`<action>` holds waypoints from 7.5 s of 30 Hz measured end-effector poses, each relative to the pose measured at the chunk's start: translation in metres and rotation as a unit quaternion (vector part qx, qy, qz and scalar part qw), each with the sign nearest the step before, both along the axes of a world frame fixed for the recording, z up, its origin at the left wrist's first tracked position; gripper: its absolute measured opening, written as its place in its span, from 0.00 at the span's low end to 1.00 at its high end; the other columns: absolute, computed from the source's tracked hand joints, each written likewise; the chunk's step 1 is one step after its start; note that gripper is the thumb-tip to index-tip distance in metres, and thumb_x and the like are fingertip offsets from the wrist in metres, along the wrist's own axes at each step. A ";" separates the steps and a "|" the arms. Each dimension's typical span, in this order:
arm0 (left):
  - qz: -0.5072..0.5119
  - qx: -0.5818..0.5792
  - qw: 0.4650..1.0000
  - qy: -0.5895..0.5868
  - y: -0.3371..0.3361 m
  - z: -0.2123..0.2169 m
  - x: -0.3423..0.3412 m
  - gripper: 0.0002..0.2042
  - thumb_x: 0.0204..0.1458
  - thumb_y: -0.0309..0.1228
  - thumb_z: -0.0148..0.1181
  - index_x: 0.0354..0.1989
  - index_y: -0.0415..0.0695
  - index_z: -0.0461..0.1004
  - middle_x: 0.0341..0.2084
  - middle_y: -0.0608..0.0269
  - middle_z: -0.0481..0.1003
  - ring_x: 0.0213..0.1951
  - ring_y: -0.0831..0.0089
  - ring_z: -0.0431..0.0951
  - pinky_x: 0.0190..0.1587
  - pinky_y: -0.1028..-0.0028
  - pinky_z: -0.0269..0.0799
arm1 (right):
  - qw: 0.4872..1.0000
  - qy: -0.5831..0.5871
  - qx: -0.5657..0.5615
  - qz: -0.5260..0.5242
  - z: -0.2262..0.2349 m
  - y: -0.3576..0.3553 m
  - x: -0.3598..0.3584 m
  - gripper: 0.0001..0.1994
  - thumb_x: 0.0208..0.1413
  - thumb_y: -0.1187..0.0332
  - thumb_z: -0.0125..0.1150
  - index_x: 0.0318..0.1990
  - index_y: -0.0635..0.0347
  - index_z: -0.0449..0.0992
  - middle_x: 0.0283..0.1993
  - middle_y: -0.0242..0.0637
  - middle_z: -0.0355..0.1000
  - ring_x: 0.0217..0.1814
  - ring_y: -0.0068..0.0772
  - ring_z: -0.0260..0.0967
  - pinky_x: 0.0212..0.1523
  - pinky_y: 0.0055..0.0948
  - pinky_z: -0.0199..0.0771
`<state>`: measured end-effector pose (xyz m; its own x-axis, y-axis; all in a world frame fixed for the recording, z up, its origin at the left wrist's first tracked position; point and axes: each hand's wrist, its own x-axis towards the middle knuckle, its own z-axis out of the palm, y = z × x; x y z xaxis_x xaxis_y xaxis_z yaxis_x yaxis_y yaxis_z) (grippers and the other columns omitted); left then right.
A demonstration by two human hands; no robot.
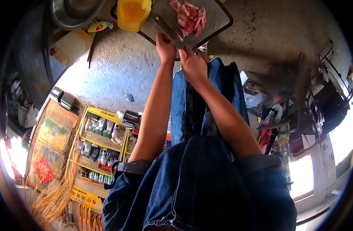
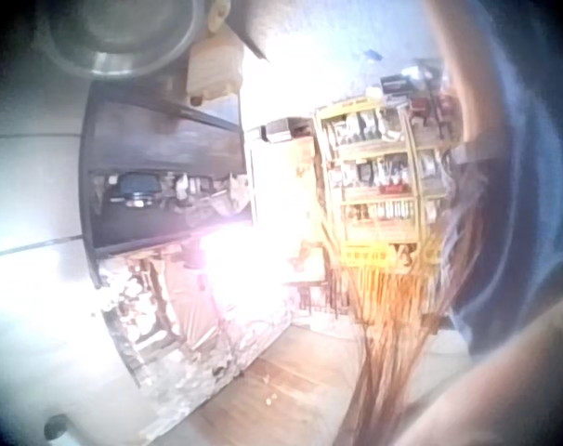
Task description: The person washes a piece of raw meat in an outdoor sink, then moves to a cutting board to slice the meat into thin strips using a cleaver. The person also chops a green onion and places the prepared ingredients into a metal bowl.
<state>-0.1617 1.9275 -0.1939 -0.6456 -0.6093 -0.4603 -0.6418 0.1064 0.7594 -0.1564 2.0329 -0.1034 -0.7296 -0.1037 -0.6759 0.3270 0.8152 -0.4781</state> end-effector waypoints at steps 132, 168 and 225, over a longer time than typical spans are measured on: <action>-0.008 -0.111 0.994 0.001 0.006 0.009 -0.008 0.04 0.42 0.23 0.58 0.27 0.38 0.73 0.26 0.50 0.71 0.34 0.50 0.72 0.36 0.61 0.68 | 0.990 -0.026 0.061 0.127 0.013 0.024 -0.023 0.27 0.65 0.46 0.32 0.59 0.54 0.66 0.38 0.57 0.74 0.40 0.63 0.71 0.40 0.54 0.71; -0.121 -0.198 0.967 0.105 0.003 0.005 -0.024 0.08 0.42 0.29 0.62 0.33 0.45 0.80 0.32 0.58 0.77 0.42 0.57 0.72 0.48 0.64 0.65 | 0.987 -0.008 -0.136 -0.088 0.019 0.057 -0.024 0.33 0.66 0.44 0.31 0.27 0.67 0.69 0.20 0.50 0.67 0.24 0.52 0.68 0.28 0.41 0.64; 0.066 -0.130 0.989 0.006 0.009 -0.009 -0.001 0.07 0.44 0.26 0.60 0.31 0.37 0.76 0.27 0.50 0.79 0.31 0.61 0.80 0.35 0.67 0.71 | 0.981 0.005 0.052 0.188 -0.007 0.025 -0.026 0.27 0.65 0.46 0.33 0.60 0.56 0.62 0.31 0.54 0.75 0.36 0.60 0.74 0.37 0.54 0.73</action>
